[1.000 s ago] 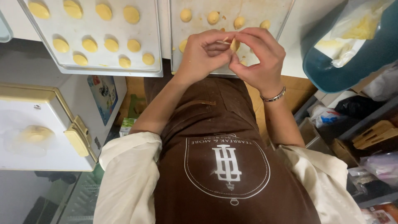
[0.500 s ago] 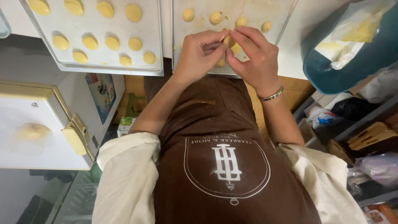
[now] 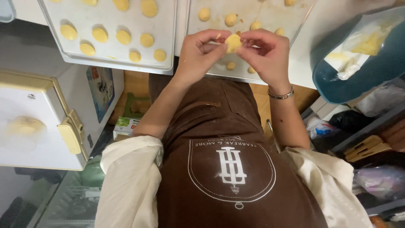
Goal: Manually filling and assembling small pastries or cookies at a prep station.
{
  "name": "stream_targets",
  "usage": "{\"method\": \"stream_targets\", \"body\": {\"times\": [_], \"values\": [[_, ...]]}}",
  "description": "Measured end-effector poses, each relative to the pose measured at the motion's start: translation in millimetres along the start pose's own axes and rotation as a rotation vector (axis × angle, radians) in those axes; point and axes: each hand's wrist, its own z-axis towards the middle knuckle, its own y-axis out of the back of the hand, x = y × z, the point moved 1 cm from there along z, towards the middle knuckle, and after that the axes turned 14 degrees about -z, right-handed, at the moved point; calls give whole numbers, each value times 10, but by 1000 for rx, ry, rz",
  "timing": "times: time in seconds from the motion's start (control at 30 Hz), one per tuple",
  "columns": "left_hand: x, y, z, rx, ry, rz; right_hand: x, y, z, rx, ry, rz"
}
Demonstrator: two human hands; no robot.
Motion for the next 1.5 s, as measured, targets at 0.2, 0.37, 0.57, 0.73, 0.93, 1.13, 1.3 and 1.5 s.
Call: {"method": "stream_targets", "body": {"times": [0.2, 0.37, 0.57, 0.73, 0.93, 1.13, 1.3, 1.5], "values": [[-62, 88, -119, 30, -44, -72, -62, -209, 36, 48, -12, 77], [-38, 310, -211, 18, -50, -61, -33, -393, 94, 129, -158, 352], [-194, 501, -339, -68, -14, -184, 48, -626, 187, 214, -262, 571], [-84, 627, -291, -71, -75, -133, -46, -805, 236, 220, -221, 445], [-11, 705, -118, -54, -114, 26, -168, -847, 245, 187, -261, 413], [-73, 610, 92, -16, -146, 170, -340, -756, 302, 123, -171, 327], [-76, 604, 192, 45, -187, 234, -238, -666, 332, 71, -122, 202], [-29, 620, 154, -54, -64, 116, -294, -667, 327, 37, -175, 156]]}}
